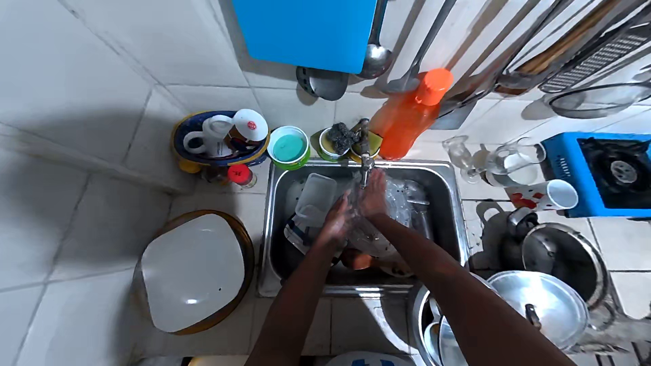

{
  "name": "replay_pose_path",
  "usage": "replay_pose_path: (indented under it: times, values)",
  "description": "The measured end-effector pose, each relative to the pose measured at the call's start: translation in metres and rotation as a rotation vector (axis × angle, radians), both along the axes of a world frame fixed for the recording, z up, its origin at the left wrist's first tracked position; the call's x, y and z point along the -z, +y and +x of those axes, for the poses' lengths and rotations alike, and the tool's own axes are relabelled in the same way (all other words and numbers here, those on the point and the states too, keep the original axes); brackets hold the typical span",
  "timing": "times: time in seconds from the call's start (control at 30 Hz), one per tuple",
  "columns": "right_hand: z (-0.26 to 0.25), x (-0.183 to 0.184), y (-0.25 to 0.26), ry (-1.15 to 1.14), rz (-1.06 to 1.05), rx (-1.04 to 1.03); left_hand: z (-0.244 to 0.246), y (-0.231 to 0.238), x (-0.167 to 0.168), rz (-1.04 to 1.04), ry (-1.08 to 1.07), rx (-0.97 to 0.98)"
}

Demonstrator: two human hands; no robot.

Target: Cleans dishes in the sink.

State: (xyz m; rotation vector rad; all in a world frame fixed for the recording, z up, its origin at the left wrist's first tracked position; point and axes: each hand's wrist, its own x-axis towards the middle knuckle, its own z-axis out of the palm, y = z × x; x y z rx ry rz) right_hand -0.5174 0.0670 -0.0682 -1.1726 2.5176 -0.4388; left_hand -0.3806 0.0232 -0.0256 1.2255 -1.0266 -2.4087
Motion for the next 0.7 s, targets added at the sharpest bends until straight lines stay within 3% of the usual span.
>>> replay_pose_path:
  times: [0.13,0.2,0.3,0.4,0.5,0.57,0.7]
  values:
    - [0.016,0.001,0.01,-0.044,-0.223,-0.475,-0.002,-0.008,0.009,-0.02,0.004,-0.022]
    - [0.003,0.003,0.02,-0.043,-0.189,-0.651,0.001,-0.008,0.008,-0.031,-0.013,0.015]
    - [-0.027,0.011,0.034,-0.023,-0.078,-0.488,0.003,-0.007,0.006,0.024,0.008,0.014]
    - [-0.047,0.027,0.045,0.097,0.047,-0.128,0.003,-0.005,0.006,0.068,0.048,-0.06]
    - [-0.035,0.019,0.032,0.068,0.209,0.239,0.001,-0.006,0.005,0.064,0.057,-0.099]
    - [-0.016,0.015,0.02,0.038,0.167,0.199,-0.002,-0.007,0.006,0.048,0.046,-0.092]
    - [0.035,0.007,0.014,-0.051,-0.126,-0.2,-0.007,-0.01,0.014,-0.053,0.071,-0.085]
